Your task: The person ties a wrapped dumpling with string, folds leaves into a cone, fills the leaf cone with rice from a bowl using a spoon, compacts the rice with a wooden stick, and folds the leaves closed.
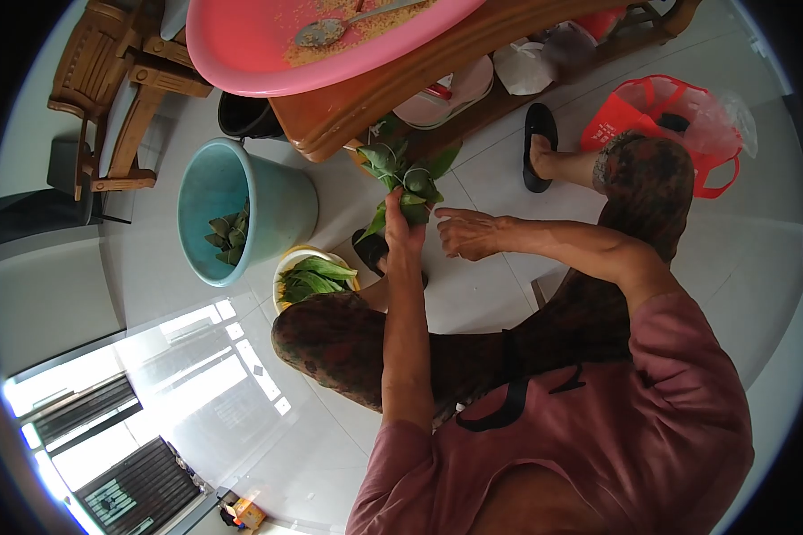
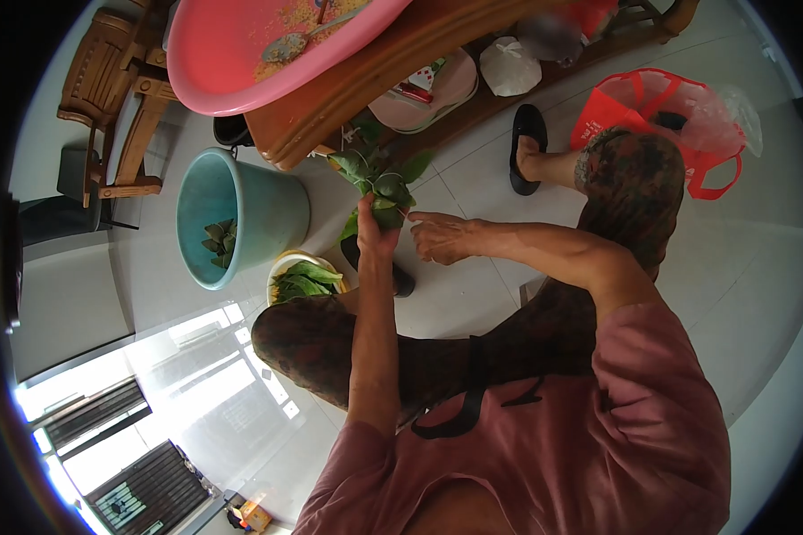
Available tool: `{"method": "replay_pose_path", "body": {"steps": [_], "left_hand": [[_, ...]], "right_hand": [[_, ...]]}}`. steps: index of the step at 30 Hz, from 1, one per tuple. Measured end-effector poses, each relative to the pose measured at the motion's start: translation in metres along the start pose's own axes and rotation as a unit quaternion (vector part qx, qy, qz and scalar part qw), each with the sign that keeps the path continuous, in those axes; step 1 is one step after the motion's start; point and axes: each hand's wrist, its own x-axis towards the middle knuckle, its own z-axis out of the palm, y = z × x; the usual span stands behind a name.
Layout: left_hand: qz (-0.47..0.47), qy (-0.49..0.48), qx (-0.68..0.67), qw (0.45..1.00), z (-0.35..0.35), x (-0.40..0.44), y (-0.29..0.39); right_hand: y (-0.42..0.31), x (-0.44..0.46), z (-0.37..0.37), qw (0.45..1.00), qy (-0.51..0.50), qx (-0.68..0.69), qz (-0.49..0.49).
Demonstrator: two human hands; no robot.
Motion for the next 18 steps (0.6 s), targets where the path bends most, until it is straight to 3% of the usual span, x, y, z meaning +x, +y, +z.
{"method": "replay_pose_path", "body": {"steps": [2,4,7,10,13,18], "left_hand": [[-0.034,-0.034,0.018,0.999,-0.013,0.001,0.002],[-0.020,0.024,0.058,0.998,0.007,-0.010,0.007],[-0.007,0.056,0.079,0.995,0.021,-0.016,0.003],[-0.031,0.061,0.084,0.994,0.029,-0.021,0.008],[-0.074,0.082,0.068,0.992,0.040,-0.022,0.013],[-0.124,0.152,0.003,0.980,0.047,-0.004,0.020]], "right_hand": [[-0.003,0.004,0.006,0.993,-0.058,-0.099,-0.038],[-0.009,0.011,0.006,0.963,-0.162,-0.211,-0.050],[-0.012,0.018,0.005,0.963,-0.196,-0.171,-0.069],[-0.014,0.020,0.009,0.994,-0.066,0.068,0.046],[-0.032,0.017,0.009,0.984,0.059,0.143,0.084],[-0.068,0.020,-0.019,0.948,0.147,0.237,0.153]]}}
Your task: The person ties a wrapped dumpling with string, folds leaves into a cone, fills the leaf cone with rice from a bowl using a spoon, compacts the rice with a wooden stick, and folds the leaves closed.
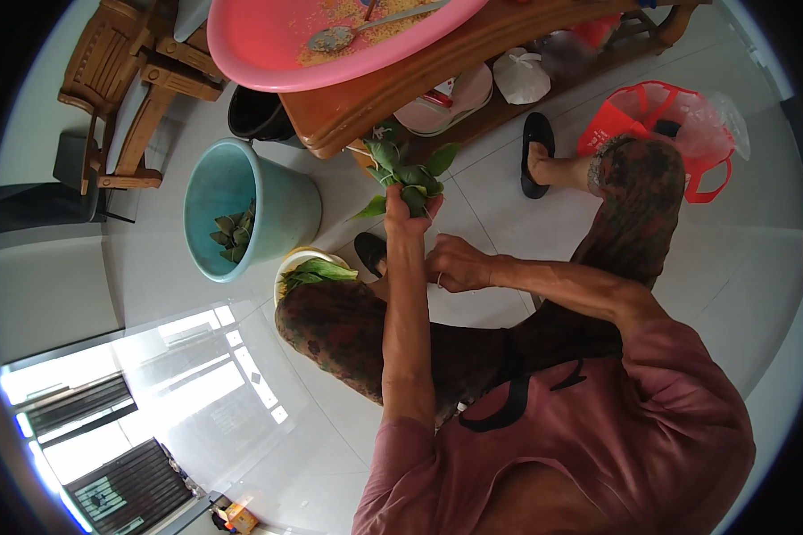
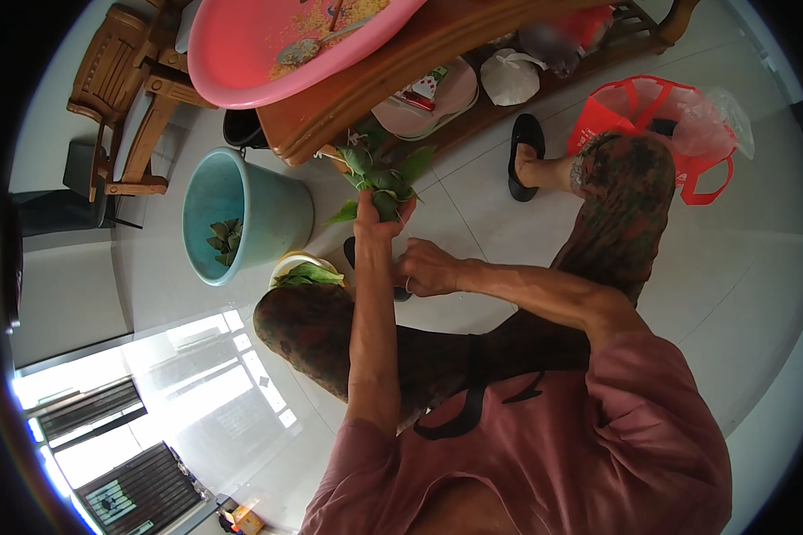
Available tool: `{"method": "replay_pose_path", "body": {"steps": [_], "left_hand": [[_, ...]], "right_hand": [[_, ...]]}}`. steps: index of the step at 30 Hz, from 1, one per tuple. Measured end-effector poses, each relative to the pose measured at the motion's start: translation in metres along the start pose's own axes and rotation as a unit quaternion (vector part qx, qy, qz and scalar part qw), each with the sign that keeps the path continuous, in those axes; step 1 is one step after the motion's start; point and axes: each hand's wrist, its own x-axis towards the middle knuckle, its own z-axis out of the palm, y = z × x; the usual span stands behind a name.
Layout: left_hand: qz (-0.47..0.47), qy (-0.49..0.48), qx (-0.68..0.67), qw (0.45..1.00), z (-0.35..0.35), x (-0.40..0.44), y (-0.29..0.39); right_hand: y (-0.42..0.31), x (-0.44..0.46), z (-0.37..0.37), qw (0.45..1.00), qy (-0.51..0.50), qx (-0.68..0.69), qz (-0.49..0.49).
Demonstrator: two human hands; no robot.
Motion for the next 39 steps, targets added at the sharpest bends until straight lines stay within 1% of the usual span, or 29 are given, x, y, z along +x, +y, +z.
{"method": "replay_pose_path", "body": {"steps": [2,4,5,7,8,10,11,14,17,20,23,26,29,31,32,35,38,39], "left_hand": [[-0.016,0.025,-0.018,0.999,0.003,0.000,0.000],[0.004,-0.003,-0.010,1.000,0.005,-0.005,-0.003],[0.012,-0.018,-0.004,1.000,0.005,-0.008,-0.005],[0.029,-0.149,0.013,0.988,-0.001,-0.023,-0.004],[0.037,-0.210,0.023,0.977,-0.007,-0.032,-0.004],[0.105,-0.210,0.058,0.970,-0.009,-0.048,-0.006],[0.139,-0.211,0.076,0.965,-0.009,-0.052,-0.006],[0.138,-0.111,0.073,0.981,-0.027,-0.042,-0.017],[0.094,-0.053,0.053,0.993,-0.020,-0.039,-0.019],[0.142,-0.015,0.080,0.986,-0.016,-0.037,-0.019],[0.176,0.071,0.105,0.976,-0.005,-0.037,-0.022],[0.148,0.075,0.098,0.981,-0.002,-0.031,-0.018],[0.126,0.002,0.093,0.988,-0.014,-0.022,-0.018],[0.030,-0.145,0.047,0.988,-0.035,-0.007,-0.007],[-0.018,-0.220,0.023,0.975,-0.043,0.002,-0.002],[-0.012,-0.145,0.094,0.985,-0.040,-0.021,0.003],[0.036,-0.072,0.166,0.983,-0.035,-0.038,0.006],[0.036,-0.089,0.162,0.982,-0.037,-0.040,0.008]], "right_hand": [[-0.007,-0.002,0.004,0.999,0.011,0.024,0.024],[-0.005,-0.001,0.004,0.997,0.027,0.042,0.055],[-0.004,-0.004,0.003,0.995,0.063,0.057,0.058],[-0.006,-0.006,-0.003,0.985,0.137,0.089,0.064],[-0.009,-0.008,-0.004,0.971,0.147,0.155,0.106],[-0.021,-0.004,-0.016,0.928,0.163,0.281,0.182],[-0.025,-0.004,-0.019,0.935,0.146,0.282,0.156],[-0.039,0.000,-0.027,0.926,0.110,0.305,0.196],[-0.047,0.006,-0.027,0.922,0.111,0.314,0.198],[-0.041,0.012,-0.013,0.928,0.151,0.305,0.150],[-0.054,0.014,-0.015,0.899,0.131,0.345,0.236],[-0.058,0.012,-0.017,0.896,0.148,0.338,0.249],[-0.063,0.011,-0.015,0.895,0.162,0.322,0.262],[-0.052,0.009,-0.002,0.937,0.159,0.250,0.185],[-0.044,0.007,0.002,0.954,0.158,0.211,0.144],[-0.032,-0.004,-0.002,0.971,0.127,0.156,0.129],[-0.028,-0.009,-0.006,0.977,0.116,0.126,0.129],[-0.028,-0.012,-0.004,0.985,0.091,0.094,0.115]]}}
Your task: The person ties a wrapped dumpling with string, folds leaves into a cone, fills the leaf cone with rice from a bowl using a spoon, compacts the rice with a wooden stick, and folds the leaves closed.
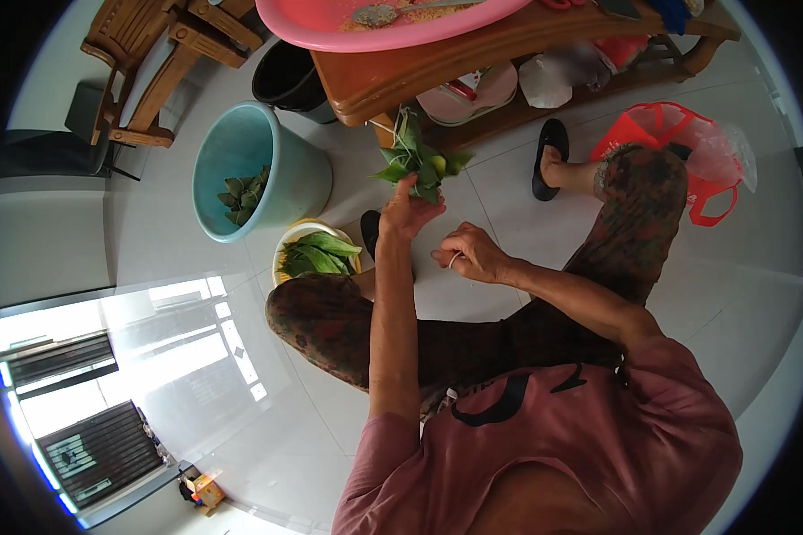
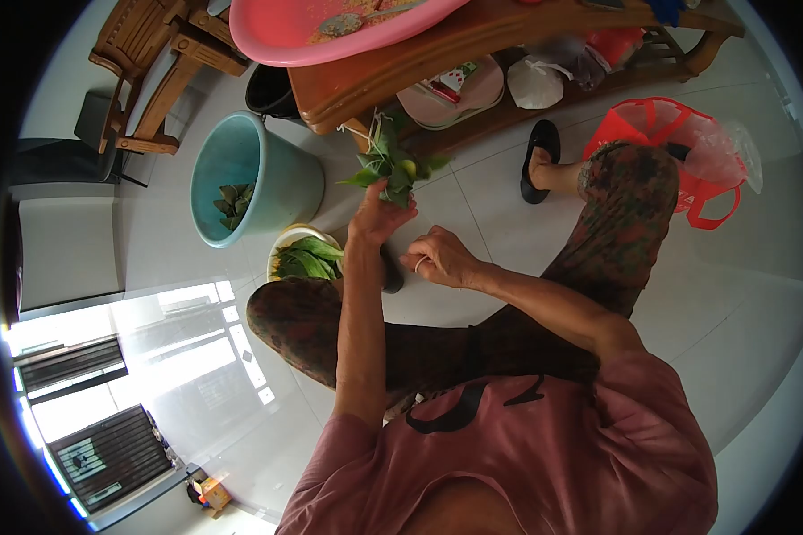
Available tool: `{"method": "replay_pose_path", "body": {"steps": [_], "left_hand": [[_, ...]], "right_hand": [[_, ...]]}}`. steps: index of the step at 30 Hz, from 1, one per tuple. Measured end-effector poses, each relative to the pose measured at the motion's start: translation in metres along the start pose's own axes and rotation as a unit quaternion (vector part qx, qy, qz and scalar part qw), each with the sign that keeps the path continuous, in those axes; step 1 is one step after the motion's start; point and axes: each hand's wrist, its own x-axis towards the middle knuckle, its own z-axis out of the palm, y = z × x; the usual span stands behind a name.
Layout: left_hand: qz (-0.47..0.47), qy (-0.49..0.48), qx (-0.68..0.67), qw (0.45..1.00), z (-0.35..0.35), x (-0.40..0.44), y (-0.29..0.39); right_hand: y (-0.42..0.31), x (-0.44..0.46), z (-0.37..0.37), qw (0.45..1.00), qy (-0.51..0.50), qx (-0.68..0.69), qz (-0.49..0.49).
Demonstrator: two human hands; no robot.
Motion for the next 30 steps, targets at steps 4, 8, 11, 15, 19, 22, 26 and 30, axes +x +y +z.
{"method": "replay_pose_path", "body": {"steps": [4,8,11,15,19,22,26,30], "left_hand": [[-0.028,-0.048,-0.107,0.993,-0.004,0.004,0.007],[-0.112,-0.132,-0.170,0.970,-0.008,0.007,0.016],[-0.049,-0.035,-0.103,0.993,0.006,-0.002,0.017],[-0.034,-0.088,-0.073,0.993,-0.008,-0.001,0.012],[0.018,-0.093,-0.018,0.995,-0.011,-0.005,0.007],[0.038,-0.103,-0.014,0.994,-0.002,-0.009,0.003],[0.114,-0.027,0.076,0.990,0.007,-0.012,-0.002],[0.209,0.003,0.136,0.968,0.025,-0.024,-0.004]], "right_hand": [[0.004,-0.004,0.002,0.997,-0.030,-0.054,-0.036],[0.009,-0.004,-0.003,0.997,-0.036,-0.063,-0.030],[0.015,-0.004,-0.003,0.997,-0.049,-0.061,-0.010],[0.017,-0.002,-0.007,1.000,-0.011,-0.004,0.004],[0.014,0.001,-0.008,1.000,-0.001,0.018,0.010],[0.016,-0.001,-0.007,1.000,0.023,-0.002,-0.019],[0.017,-0.001,-0.010,0.995,-0.034,0.065,0.071],[0.012,-0.002,-0.012,0.999,-0.003,0.032,0.038]]}}
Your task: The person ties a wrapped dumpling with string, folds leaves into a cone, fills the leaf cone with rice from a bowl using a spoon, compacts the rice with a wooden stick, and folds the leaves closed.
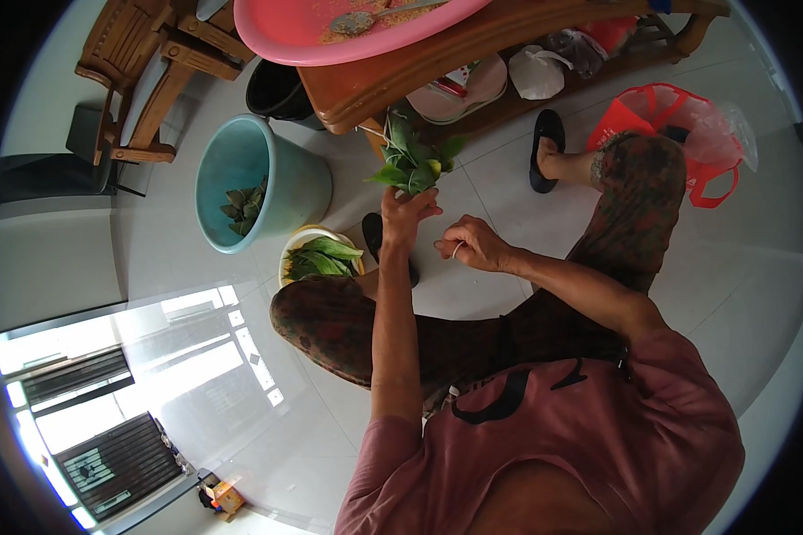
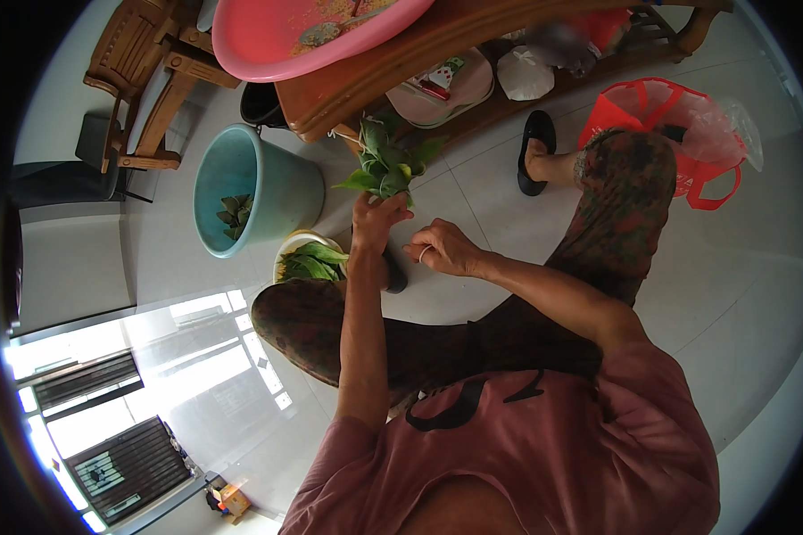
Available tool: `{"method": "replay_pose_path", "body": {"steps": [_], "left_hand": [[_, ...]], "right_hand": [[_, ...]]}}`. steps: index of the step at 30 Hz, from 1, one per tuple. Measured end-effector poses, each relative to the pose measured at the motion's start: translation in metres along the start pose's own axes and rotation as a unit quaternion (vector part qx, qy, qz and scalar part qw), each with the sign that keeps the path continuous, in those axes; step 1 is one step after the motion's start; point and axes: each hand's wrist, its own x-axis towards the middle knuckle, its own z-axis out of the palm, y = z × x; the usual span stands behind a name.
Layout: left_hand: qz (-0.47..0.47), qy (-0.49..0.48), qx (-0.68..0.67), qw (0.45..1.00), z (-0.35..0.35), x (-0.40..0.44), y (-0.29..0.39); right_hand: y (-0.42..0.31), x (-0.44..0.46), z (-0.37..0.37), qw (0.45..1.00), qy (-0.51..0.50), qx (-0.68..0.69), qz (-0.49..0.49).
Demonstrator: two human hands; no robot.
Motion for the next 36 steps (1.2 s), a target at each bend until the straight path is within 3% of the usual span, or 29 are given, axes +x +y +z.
{"method": "replay_pose_path", "body": {"steps": [3,8,11,14,20,23,26,29,32,35,36], "left_hand": [[0.038,0.064,0.086,0.994,0.003,0.002,-0.005],[0.089,0.055,0.208,0.972,-0.001,-0.001,-0.006],[0.100,0.058,0.107,0.988,-0.002,0.003,-0.023],[0.088,0.125,0.054,0.987,0.014,-0.005,-0.018],[0.177,0.162,0.261,0.935,0.013,-0.008,-0.012],[0.220,0.150,0.262,0.927,0.016,-0.007,-0.015],[0.205,0.160,0.304,0.916,0.012,-0.006,-0.018],[0.106,0.106,-0.014,0.989,0.006,-0.003,-0.028],[-0.011,-0.094,-0.088,0.992,-0.011,0.008,-0.025],[-0.177,-0.047,-0.342,0.922,-0.009,0.001,0.001],[-0.177,-0.013,-0.320,0.930,-0.010,0.005,-0.004]], "right_hand": [[0.005,0.003,0.002,1.000,-0.005,0.027,-0.013],[-0.006,0.006,-0.005,0.991,0.011,0.117,0.056],[-0.006,0.005,-0.006,0.990,0.003,0.119,0.079],[-0.005,0.003,-0.005,0.991,-0.014,0.106,0.079],[-0.005,0.003,-0.006,0.990,-0.006,0.113,0.084],[-0.005,0.002,-0.005,0.989,0.003,0.118,0.092],[-0.008,0.004,-0.004,0.988,0.008,0.128,0.083],[-0.003,0.005,-0.005,0.989,-0.012,0.107,0.103],[0.011,0.002,0.005,1.000,-0.010,-0.004,-0.024],[0.001,0.001,-0.002,0.999,-0.036,-0.022,0.000],[0.003,0.001,0.001,0.999,-0.033,-0.032,-0.015]]}}
